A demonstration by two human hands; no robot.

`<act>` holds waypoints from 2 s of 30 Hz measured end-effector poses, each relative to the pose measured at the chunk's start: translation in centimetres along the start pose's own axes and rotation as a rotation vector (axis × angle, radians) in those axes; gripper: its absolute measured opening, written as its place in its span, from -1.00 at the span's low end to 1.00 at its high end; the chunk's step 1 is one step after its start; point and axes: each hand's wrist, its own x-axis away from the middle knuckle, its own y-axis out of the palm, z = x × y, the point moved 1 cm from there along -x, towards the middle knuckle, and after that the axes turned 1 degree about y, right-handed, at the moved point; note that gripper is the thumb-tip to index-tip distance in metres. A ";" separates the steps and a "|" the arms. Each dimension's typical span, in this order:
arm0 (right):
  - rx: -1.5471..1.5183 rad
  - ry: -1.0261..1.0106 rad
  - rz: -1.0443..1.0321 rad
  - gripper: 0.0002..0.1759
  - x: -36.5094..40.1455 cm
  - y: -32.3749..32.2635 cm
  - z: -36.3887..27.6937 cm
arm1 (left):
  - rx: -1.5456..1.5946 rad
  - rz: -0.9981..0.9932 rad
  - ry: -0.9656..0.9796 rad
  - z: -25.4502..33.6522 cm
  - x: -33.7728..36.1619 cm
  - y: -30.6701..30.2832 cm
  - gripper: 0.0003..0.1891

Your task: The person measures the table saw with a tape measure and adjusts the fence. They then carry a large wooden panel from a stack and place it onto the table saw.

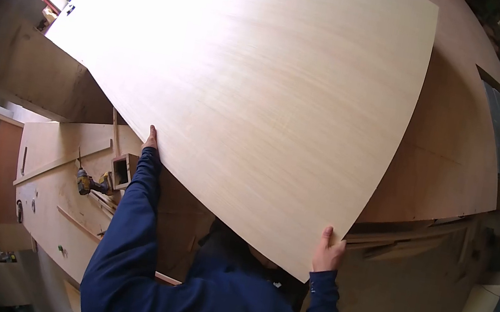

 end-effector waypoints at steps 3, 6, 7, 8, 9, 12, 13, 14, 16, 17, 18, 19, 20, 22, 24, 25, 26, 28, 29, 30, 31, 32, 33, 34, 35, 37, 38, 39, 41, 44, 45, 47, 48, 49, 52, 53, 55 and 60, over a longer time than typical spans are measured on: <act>0.277 -0.201 0.117 -0.37 -0.4 0.1 0.0 | 0.016 0.006 0.005 -1.0 -0.7 0.3 -0.04; 0.289 -0.254 0.097 -0.33 0.3 -1.4 -2.5 | 0.046 -0.038 0.001 -1.0 -1.7 0.6 -0.09; 0.320 -0.262 0.107 -0.33 0.2 -2.4 -3.0 | 0.136 -0.097 0.005 -0.3 0.1 0.7 -0.11; 0.353 -0.268 0.115 -0.33 0.2 -3.5 -3.5 | 0.226 -0.153 0.008 0.1 2.0 0.7 -0.13; 0.320 -0.228 0.096 -0.34 0.3 -4.9 -4.4 | 0.279 -0.149 0.050 0.2 3.8 1.0 -0.17; 0.273 -0.258 0.070 -0.39 -0.5 -10.2 -4.3 | 0.186 -0.108 0.065 -0.3 9.5 1.2 -0.19; 0.298 -0.295 0.081 -0.40 -0.5 -12.2 -4.1 | 0.059 -0.044 0.048 -0.3 12.0 1.0 -0.19; 0.324 -0.338 0.096 -0.41 -0.5 -14.5 -4.1 | 0.065 -0.047 0.050 -0.3 15.6 1.0 -0.19; 0.367 -0.357 0.116 -0.43 -0.5 -19.4 -3.2 | 0.033 -0.055 0.083 -1.0 22.4 0.7 -0.18; 0.408 -0.356 0.136 -0.44 -0.6 -22.3 -2.4 | -0.012 -0.058 0.054 -2.0 24.6 0.8 -0.18; 0.449 -0.349 0.155 -0.44 -0.4 -25.0 -1.5 | -0.061 -0.059 0.026 -3.3 26.5 0.5 -0.19; 0.452 -0.309 0.150 -0.45 0.1 -27.3 -1.5 | -0.032 -0.092 0.075 -5.1 28.1 0.3 -0.20; 0.467 -0.297 0.126 -0.46 -0.4 -30.7 0.6 | -0.001 -0.128 0.123 -7.1 30.0 0.2 -0.20; 0.448 -0.342 0.176 -0.48 0.4 -35.0 1.3 | -0.111 -0.267 0.114 -7.2 36.8 -1.1 -0.15; 0.430 -0.276 0.171 -0.48 1.3 -40.0 2.9 | -0.304 -0.285 0.098 -9.3 41.1 -2.2 -0.12; 0.415 -0.242 0.151 -0.49 1.0 -42.3 3.9 | -0.469 -0.281 0.076 -10.1 43.1 -1.8 -0.08; 0.415 -0.228 0.160 -0.49 0.9 -44.5 5.5 | -0.481 -0.291 0.080 -11.1 45.3 -1.7 -0.08; 0.483 -0.232 0.172 -0.50 0.5 -48.8 8.3 | -0.531 -0.273 0.054 -12.9 49.4 -1.7 -0.02; 0.488 -0.222 0.171 -0.50 0.4 -50.7 9.1 | -0.515 -0.250 -0.012 -13.1 51.2 -1.9 -0.02; 0.411 -0.238 0.173 -0.50 0.7 -51.9 9.3 | -0.533 -0.248 -0.015 -13.7 53.1 -1.9 -0.02; 0.328 -0.253 0.182 -0.51 1.2 -52.8 9.4 | -0.516 -0.233 0.016 -13.8 54.8 -1.9 -0.02; 0.326 -0.234 0.185 -0.51 1.8 -53.1 9.4 | -0.501 -0.219 0.047 -13.7 55.9 -2.2 -0.01; 0.305 -0.243 0.188 -0.51 1.7 -53.4 9.3 | -0.433 -0.209 0.036 -14.4 56.4 -2.2 -0.02; 0.287 -0.253 0.187 -0.51 1.4 -54.0 9.5 | -0.433 -0.214 0.034 -15.0 56.6 -1.9 -0.02; 0.326 -0.213 0.198 -0.50 1.3 -54.5 10.9 | -0.322 -0.229 -0.016 -15.6 56.3 -1.9 -0.06; 0.384 -0.192 0.180 -0.47 1.1 -54.1 11.0 | -0.208 -0.250 -0.055 -16.0 56.2 -1.7 -0.10; 0.350 -0.223 0.190 -0.46 0.7 -53.6 11.3 | -0.111 -0.228 -0.016 -16.1 56.4 -1.4 -0.16; 0.346 -0.238 0.194 -0.46 0.4 -53.4 11.9 | -0.009 -0.205 0.022 -16.2 56.5 -1.0 -0.22; 0.329 -0.196 0.181 -0.43 -0.6 -53.1 14.0 | 0.118 -0.224 0.088 -16.8 56.4 -0.5 -0.27; 0.441 -0.200 0.226 -0.39 -2.8 -52.7 18.4 | 0.248 -0.177 0.183 -18.7 55.3 0.4 -0.34; 0.422 -0.167 0.190 -0.33 -3.3 -52.4 19.2 | 0.235 -0.137 0.225 -18.9 54.9 0.4 -0.36; 0.354 -0.181 0.174 -0.32 -3.1 -51.6 18.7 | 0.195 -0.082 0.209 -18.2 55.8 0.6 -0.34; 0.286 -0.185 0.172 -0.31 -2.9 -51.4 18.5 | 0.148 -0.044 0.193 -17.8 56.3 0.5 -0.33; 0.278 -0.181 0.178 -0.31 -3.1 -51.6 18.6 | 0.140 -0.071 0.207 -17.3 56.9 0.3 -0.32; 0.351 -0.153 0.187 -0.35 -3.1 -52.4 19.9 | 0.365 -0.252 0.254 -18.7 54.4 0.8 -0.30; 0.382 -0.208 0.229 -0.38 -3.6 -52.0 20.6 | 0.380 -0.241 0.243 -19.2 54.6 1.0 -0.30; 0.412 -0.283 0.262 -0.41 -5.1 -51.3 20.9 | 0.284 0.095 0.086 -17.9 56.6 1.3 -0.28; 0.160 -0.240 0.138 -0.40 -4.7 -51.1 20.6 | 0.239 0.172 0.133 -21.9 66.0 3.0 -0.28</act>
